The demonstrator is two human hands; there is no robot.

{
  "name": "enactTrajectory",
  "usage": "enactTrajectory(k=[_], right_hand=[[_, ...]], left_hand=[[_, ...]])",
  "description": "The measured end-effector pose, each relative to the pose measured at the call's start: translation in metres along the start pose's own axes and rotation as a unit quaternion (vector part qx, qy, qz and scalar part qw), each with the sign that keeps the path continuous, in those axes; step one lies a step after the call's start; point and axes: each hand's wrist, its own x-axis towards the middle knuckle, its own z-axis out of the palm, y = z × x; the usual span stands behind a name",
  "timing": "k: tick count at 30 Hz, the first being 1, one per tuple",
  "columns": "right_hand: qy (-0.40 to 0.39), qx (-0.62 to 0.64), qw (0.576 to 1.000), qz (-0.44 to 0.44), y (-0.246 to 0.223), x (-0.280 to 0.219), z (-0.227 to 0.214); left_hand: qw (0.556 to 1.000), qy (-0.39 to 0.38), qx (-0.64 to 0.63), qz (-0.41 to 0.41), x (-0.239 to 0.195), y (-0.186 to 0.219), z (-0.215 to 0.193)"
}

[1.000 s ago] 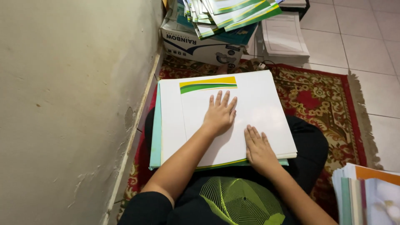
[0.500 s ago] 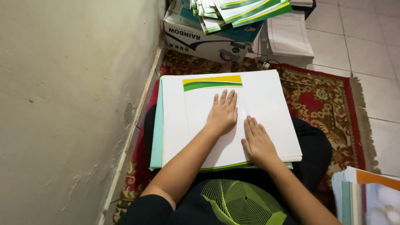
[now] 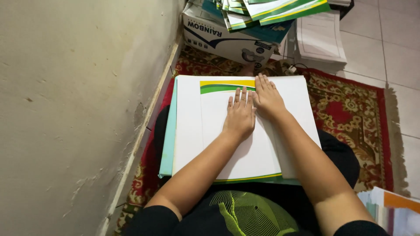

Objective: Manually folding printed sheets of paper into brochures and creasing them by hand while sitting on a rug.

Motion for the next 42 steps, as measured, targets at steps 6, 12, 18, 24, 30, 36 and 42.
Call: enactTrajectory(k=[6, 12, 18, 24, 30, 36, 42], right_hand=[[0.024, -0.041, 0.999, -0.002, -0.032, -0.086, -0.022], [-0.046, -0.018, 0.997, 0.062, -0.025, -0.078, 0.002], [-0.036, -0.014, 0.999, 0.037, -0.040, -0.090, -0.023], [-0.108, 0.022, 0.994, 0.013, -0.088, -0.163, -0.072], [-0.006, -0.026, 0.998, -0.048, -0.038, -0.069, -0.004], [0.065, -0.005, 0.996, -0.063, -0.040, 0.001, -0.003], [0.024, 0.038, 0.999, 0.026, -0.061, -0.059, -0.019]], left_hand=[[0.973, 0.110, -0.076, 0.186, 0.013, 0.020, -0.039], [0.937, -0.004, -0.170, 0.304, -0.024, 0.083, 0.013], [0.996, -0.061, -0.036, 0.055, 0.042, -0.015, 0.032], [0.987, -0.032, -0.152, -0.038, 0.042, -0.007, 0.023], [0.970, 0.006, -0.235, -0.068, 0.043, -0.014, 0.032], [0.979, 0.001, -0.203, -0.034, 0.044, -0.003, 0.005], [0.974, -0.015, -0.218, -0.062, 0.045, 0.001, -0.008]])
